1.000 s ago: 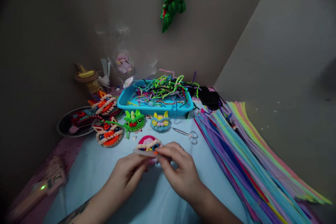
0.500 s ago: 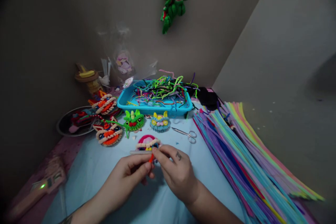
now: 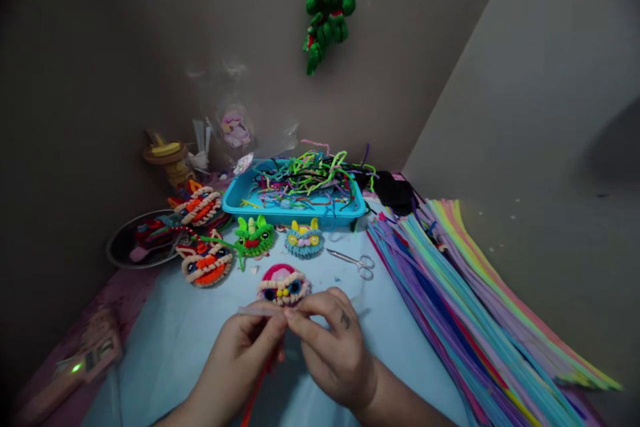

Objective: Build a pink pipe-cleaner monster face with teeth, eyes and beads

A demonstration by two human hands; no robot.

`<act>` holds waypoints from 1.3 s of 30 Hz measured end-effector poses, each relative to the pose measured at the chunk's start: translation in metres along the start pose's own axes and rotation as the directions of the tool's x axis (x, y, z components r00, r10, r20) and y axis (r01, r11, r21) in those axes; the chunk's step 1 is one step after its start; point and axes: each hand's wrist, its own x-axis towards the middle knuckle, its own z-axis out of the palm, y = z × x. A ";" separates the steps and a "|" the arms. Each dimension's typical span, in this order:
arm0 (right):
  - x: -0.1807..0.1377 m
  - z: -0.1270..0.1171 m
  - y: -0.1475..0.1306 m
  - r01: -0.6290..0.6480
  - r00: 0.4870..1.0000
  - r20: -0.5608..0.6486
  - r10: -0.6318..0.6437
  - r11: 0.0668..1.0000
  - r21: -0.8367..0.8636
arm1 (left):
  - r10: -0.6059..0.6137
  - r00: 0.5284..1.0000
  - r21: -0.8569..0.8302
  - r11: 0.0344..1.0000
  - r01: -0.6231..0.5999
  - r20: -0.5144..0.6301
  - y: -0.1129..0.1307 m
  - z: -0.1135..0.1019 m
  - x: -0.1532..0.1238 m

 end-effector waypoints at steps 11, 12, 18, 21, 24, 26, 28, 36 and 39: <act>-0.001 -0.001 -0.007 -0.202 0.978 0.097 0.184 0.954 0.221 | 0.707 0.707 0.450 0.627 -0.636 0.013 -0.011 -0.010 -0.002; -0.001 -0.001 -0.007 -0.224 0.973 0.113 0.202 0.946 0.235 | 0.721 0.693 0.452 0.612 -0.649 0.020 -0.012 -0.010 -0.001; 0.001 -0.002 -0.003 -0.278 0.958 0.153 0.241 0.911 0.306 | 0.679 0.730 0.423 0.639 -0.642 0.083 -0.014 -0.010 0.000; 0.003 -0.004 0.000 -0.293 0.954 0.163 0.250 0.887 0.357 | 0.637 0.765 0.432 0.665 -0.608 0.095 -0.014 -0.011 0.001; 0.004 -0.005 0.004 -0.306 0.951 0.169 0.259 0.861 0.406 | 0.592 0.799 0.429 0.697 -0.575 0.109 -0.013 -0.012 0.003; 0.006 -0.005 0.005 -0.320 0.947 0.162 0.277 0.855 0.409 | 0.565 0.813 0.411 0.715 -0.566 0.138 -0.013 -0.012 0.003; 0.007 -0.006 0.005 -0.331 0.944 0.152 0.294 0.861 0.387 | 0.556 0.813 0.380 0.725 -0.575 0.171 -0.013 -0.011 0.002; 0.005 -0.005 0.009 -0.302 0.949 0.156 0.274 0.933 0.196 | 0.437 0.890 0.417 0.791 -0.448 0.128 -0.008 -0.008 0.000; 0.003 -0.002 0.012 -0.258 0.957 0.175 0.231 0.955 0.145 | 0.433 0.894 0.397 0.805 -0.441 0.116 -0.008 -0.009 0.002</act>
